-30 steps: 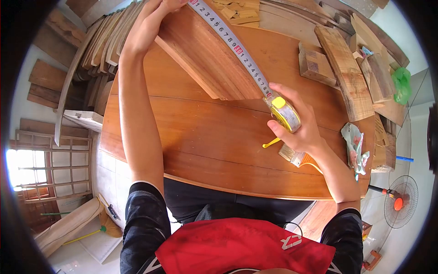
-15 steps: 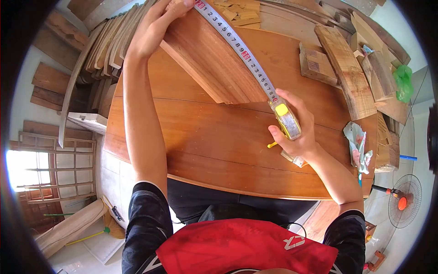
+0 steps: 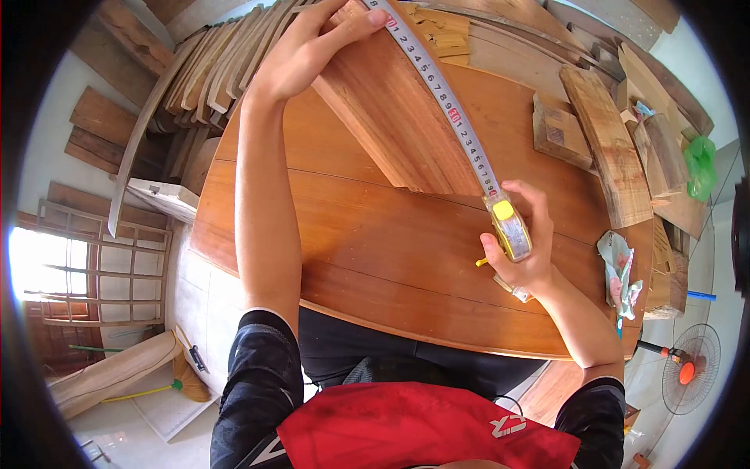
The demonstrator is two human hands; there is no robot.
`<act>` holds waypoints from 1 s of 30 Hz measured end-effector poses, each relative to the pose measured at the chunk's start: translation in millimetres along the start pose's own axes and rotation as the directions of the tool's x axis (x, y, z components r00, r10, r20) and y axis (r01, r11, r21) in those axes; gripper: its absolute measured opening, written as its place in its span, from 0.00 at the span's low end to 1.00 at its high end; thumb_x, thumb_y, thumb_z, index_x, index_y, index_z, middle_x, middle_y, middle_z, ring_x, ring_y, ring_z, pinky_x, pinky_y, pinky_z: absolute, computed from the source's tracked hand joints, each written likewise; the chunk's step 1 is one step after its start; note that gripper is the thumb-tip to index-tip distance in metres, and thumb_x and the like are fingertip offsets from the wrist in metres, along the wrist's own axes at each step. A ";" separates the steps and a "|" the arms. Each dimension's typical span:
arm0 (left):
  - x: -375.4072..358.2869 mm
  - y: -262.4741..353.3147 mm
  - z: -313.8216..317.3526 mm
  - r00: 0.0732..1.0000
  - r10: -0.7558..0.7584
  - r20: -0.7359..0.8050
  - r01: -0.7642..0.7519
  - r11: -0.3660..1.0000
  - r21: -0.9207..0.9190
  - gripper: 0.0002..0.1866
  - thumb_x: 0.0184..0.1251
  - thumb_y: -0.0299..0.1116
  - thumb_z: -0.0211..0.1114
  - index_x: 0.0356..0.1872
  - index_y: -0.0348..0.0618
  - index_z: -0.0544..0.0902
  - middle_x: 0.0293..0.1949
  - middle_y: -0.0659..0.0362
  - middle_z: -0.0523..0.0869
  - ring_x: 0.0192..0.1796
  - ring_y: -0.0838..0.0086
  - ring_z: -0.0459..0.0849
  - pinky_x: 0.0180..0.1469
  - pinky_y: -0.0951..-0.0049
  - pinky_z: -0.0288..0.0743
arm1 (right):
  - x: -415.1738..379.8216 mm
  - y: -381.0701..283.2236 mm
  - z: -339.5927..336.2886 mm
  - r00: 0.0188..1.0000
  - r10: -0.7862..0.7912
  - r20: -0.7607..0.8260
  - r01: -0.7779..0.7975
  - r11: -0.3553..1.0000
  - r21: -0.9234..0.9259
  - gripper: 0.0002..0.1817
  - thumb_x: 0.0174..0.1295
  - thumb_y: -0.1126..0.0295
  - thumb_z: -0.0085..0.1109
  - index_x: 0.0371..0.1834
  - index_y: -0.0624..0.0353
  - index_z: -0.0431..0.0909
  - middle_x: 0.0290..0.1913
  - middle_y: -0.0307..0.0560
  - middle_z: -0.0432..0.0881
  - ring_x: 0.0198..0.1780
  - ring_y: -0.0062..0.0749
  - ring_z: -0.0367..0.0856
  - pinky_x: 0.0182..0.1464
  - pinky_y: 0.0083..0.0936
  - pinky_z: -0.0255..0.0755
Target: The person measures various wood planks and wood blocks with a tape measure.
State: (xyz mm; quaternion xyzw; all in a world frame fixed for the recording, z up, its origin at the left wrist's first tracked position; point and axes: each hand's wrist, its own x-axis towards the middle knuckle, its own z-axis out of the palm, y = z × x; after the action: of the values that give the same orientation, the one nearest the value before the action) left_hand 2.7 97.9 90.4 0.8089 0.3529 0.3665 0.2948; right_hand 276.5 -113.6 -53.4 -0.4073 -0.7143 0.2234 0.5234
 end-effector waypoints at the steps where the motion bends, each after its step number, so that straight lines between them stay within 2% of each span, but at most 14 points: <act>1: -0.3 1.3 -1.0 1.000 0.010 0.005 -0.010 1.000 0.021 0.34 0.75 0.54 0.65 0.66 0.31 0.77 0.54 0.52 0.85 0.58 0.67 0.80 0.63 0.66 0.71 | 0.1 -0.3 -0.5 1.000 -0.003 0.004 0.003 1.000 0.000 0.36 0.57 0.73 0.74 0.68 0.61 0.64 0.32 0.44 0.82 0.27 0.22 0.77 0.30 0.21 0.71; 8: 0.9 -5.8 -0.5 0.999 0.053 0.001 -0.053 0.998 0.028 0.38 0.75 0.56 0.66 0.69 0.29 0.75 0.58 0.46 0.85 0.61 0.62 0.81 0.66 0.63 0.71 | -0.4 -0.4 1.4 1.000 -0.007 -0.009 0.007 1.000 -0.015 0.36 0.57 0.72 0.74 0.67 0.61 0.64 0.30 0.43 0.81 0.27 0.22 0.76 0.28 0.20 0.69; 11: -3.7 7.9 -1.3 0.999 0.034 0.018 -0.034 0.999 0.023 0.35 0.75 0.54 0.65 0.67 0.31 0.76 0.54 0.47 0.85 0.60 0.62 0.81 0.66 0.65 0.71 | -1.6 1.8 1.1 1.000 -0.020 -0.004 0.020 1.000 -0.022 0.36 0.57 0.72 0.74 0.67 0.62 0.64 0.30 0.42 0.80 0.27 0.22 0.76 0.28 0.20 0.69; 14: -1.1 -23.6 2.4 0.995 0.076 -0.066 -0.073 0.996 0.041 0.28 0.75 0.57 0.63 0.55 0.38 0.83 0.45 0.59 0.82 0.51 0.73 0.76 0.59 0.71 0.65 | 0.2 0.8 1.8 0.999 -0.037 -0.003 0.037 0.999 -0.010 0.36 0.56 0.72 0.74 0.67 0.62 0.65 0.29 0.42 0.79 0.26 0.22 0.75 0.28 0.20 0.69; 26: 0.9 -25.8 -4.4 0.998 0.061 -0.003 -0.061 0.998 0.027 0.27 0.76 0.54 0.63 0.55 0.37 0.83 0.47 0.57 0.84 0.52 0.74 0.78 0.59 0.71 0.67 | 1.0 0.8 2.1 0.998 -0.057 -0.001 0.057 0.998 -0.016 0.37 0.56 0.73 0.74 0.67 0.62 0.65 0.30 0.43 0.80 0.27 0.23 0.76 0.29 0.20 0.71; 30: -1.1 -19.6 -0.4 0.997 0.068 -0.031 -0.067 0.997 0.030 0.27 0.76 0.55 0.63 0.55 0.37 0.83 0.47 0.57 0.85 0.52 0.74 0.78 0.60 0.71 0.67 | 0.1 1.7 0.9 0.999 -0.046 0.006 0.046 0.999 -0.018 0.37 0.56 0.72 0.74 0.67 0.62 0.65 0.30 0.43 0.80 0.27 0.23 0.77 0.29 0.21 0.71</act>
State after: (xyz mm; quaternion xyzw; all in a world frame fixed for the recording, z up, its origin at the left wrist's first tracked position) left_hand -5.1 108.5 75.8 0.8186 0.3353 0.3840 0.2647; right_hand 276.2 -112.4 -54.9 -0.3951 -0.7270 0.2060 0.5224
